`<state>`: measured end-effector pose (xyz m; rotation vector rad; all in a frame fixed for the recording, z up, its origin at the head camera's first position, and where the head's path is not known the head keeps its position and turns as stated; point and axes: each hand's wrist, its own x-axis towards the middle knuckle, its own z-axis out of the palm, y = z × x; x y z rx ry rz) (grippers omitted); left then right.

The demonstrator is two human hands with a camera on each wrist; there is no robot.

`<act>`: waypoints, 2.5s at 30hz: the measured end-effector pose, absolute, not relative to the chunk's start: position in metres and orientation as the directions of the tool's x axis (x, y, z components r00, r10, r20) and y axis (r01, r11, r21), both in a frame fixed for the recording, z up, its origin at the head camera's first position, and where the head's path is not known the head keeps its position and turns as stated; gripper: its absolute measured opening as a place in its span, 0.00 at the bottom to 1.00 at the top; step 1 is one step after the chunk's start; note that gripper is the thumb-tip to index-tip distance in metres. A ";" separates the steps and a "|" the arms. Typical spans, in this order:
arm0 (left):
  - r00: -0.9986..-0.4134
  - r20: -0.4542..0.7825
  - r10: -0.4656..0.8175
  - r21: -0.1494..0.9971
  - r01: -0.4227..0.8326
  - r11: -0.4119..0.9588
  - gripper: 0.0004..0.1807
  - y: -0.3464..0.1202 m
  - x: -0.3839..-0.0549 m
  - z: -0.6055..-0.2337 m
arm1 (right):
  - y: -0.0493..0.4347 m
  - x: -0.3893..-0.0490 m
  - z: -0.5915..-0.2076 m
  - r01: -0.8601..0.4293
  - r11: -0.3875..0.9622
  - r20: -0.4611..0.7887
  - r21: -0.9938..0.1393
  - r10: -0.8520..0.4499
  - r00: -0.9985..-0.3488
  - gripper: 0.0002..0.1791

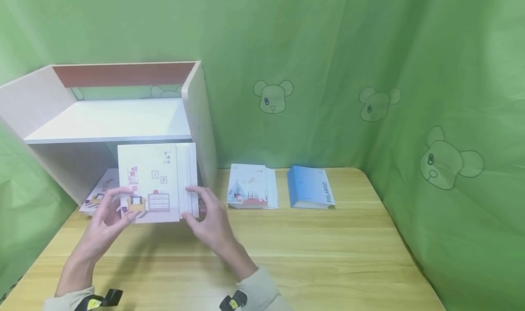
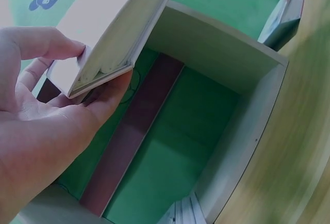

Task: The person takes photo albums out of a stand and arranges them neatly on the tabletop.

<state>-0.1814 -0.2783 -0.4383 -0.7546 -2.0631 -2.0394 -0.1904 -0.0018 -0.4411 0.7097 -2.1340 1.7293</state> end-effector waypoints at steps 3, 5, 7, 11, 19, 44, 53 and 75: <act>-0.854 0.451 0.261 0.889 0.455 -0.047 0.32 -0.276 -0.183 -0.437 | 0.002 -0.189 -0.439 -0.552 0.163 0.526 -0.818 -0.179 -0.831 0.36; -0.845 0.460 0.272 0.883 0.468 -0.038 0.32 -0.274 -0.184 -0.436 | 0.005 -0.188 -0.437 -0.549 0.167 0.524 -0.819 -0.174 -0.834 0.36; -0.843 0.461 0.277 0.881 0.471 -0.033 0.33 -0.271 -0.185 -0.435 | 0.008 -0.187 -0.435 -0.548 0.167 0.523 -0.819 -0.172 -0.835 0.36; -0.839 0.462 0.288 0.881 0.471 -0.042 0.33 -0.265 -0.185 -0.433 | 0.016 -0.185 -0.433 -0.551 0.161 0.525 -0.819 -0.177 -0.832 0.36; -0.831 0.475 0.290 0.875 0.480 -0.059 0.32 -0.249 -0.184 -0.432 | 0.029 -0.181 -0.431 -0.549 0.168 0.527 -0.819 -0.156 -0.835 0.35; -0.824 0.453 0.340 0.886 0.458 -0.072 0.32 -0.213 -0.183 -0.443 | 0.072 -0.171 -0.443 -0.522 0.180 0.498 -0.834 -0.162 -0.852 0.36; -0.812 0.469 0.347 0.879 0.466 -0.099 0.32 -0.199 -0.188 -0.445 | 0.087 -0.170 -0.444 -0.502 0.193 0.480 -0.843 -0.153 -0.864 0.36; -0.829 0.404 0.386 0.912 0.396 -0.105 0.30 -0.174 -0.181 -0.454 | 0.117 -0.155 -0.447 -0.437 0.235 0.417 -0.868 -0.132 -0.899 0.35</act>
